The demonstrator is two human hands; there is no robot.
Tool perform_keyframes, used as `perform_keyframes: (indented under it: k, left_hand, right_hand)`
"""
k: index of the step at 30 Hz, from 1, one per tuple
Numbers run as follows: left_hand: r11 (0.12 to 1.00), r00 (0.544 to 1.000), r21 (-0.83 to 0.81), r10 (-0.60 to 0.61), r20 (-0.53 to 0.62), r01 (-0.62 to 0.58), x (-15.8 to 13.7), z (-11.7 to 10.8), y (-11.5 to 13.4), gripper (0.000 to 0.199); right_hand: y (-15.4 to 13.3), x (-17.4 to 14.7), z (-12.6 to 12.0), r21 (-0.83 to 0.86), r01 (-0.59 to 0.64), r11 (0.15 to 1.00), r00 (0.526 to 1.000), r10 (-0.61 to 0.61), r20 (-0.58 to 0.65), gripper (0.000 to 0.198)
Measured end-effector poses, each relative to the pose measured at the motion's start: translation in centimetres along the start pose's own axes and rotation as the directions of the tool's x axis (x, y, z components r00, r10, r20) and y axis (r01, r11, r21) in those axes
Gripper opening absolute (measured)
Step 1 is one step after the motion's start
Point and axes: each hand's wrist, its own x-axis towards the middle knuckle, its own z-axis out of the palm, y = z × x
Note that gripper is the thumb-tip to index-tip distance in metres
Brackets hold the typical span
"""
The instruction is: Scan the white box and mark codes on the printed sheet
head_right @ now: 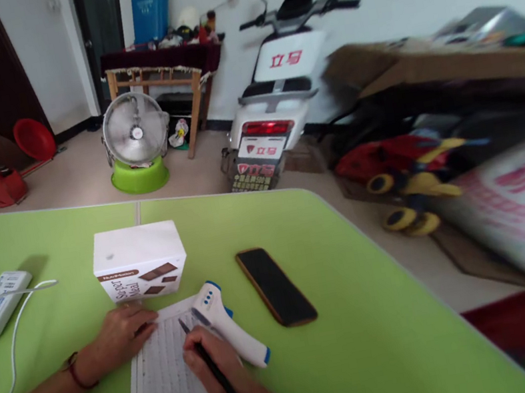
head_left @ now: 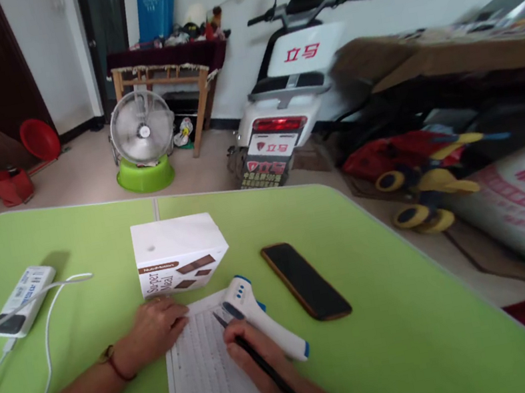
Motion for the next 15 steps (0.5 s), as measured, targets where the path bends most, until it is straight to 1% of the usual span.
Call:
perform_keyframes:
  k: [3, 5, 6, 8, 11, 13, 15]
  left_hand:
    - [1.0, 1.0, -0.002, -0.02, 0.004, 0.02, 0.0, 0.0, 0.0, 0.01]
    - [1.0, 1.0, -0.002, -0.027, 0.005, 0.027, 0.0, 0.0, 0.1, 0.011]
    - [1.0, 1.0, -0.001, -0.029, 0.003, 0.029, -0.1, -0.1, 0.1, 0.012]
    - [0.999, 0.999, 0.004, -0.032, -0.005, 0.032, 0.0, -0.1, 0.2, 0.014]
    - [0.999, 0.999, 0.02, -0.036, -0.029, 0.037, 0.2, 0.0, 0.2, 0.018]
    - [0.999, 0.998, 0.029, -0.032, -0.048, 0.033, 0.4, 0.0, 0.2, 0.02]
    - [0.999, 0.998, 0.03, -0.02, -0.058, 0.022, 0.6, 0.1, 0.1, 0.023]
  right_hand:
    - [0.1, 0.4, 0.4, 0.023, 0.035, 0.999, 0.998, -0.034, -0.046, 0.028]
    - [0.1, 0.7, 0.3, 0.026, 0.061, 0.998, 0.996, -0.059, -0.071, 0.033]
    - [0.1, 0.8, 0.3, 0.027, 0.055, 0.998, 0.996, -0.053, -0.073, 0.033]
    - [0.3, 1.0, 0.3, 0.045, -0.002, 0.999, 0.997, 0.006, -0.073, 0.029]
    - [0.5, 1.1, 0.5, 0.125, -0.094, 0.988, 0.991, 0.105, -0.088, 0.021]
    - [0.4, 1.3, 0.6, 0.139, -0.094, 0.986, 0.99, 0.107, -0.09, 0.016]
    - [0.1, 1.5, 0.3, 0.095, -0.075, 0.993, 0.994, 0.082, -0.07, 0.016]
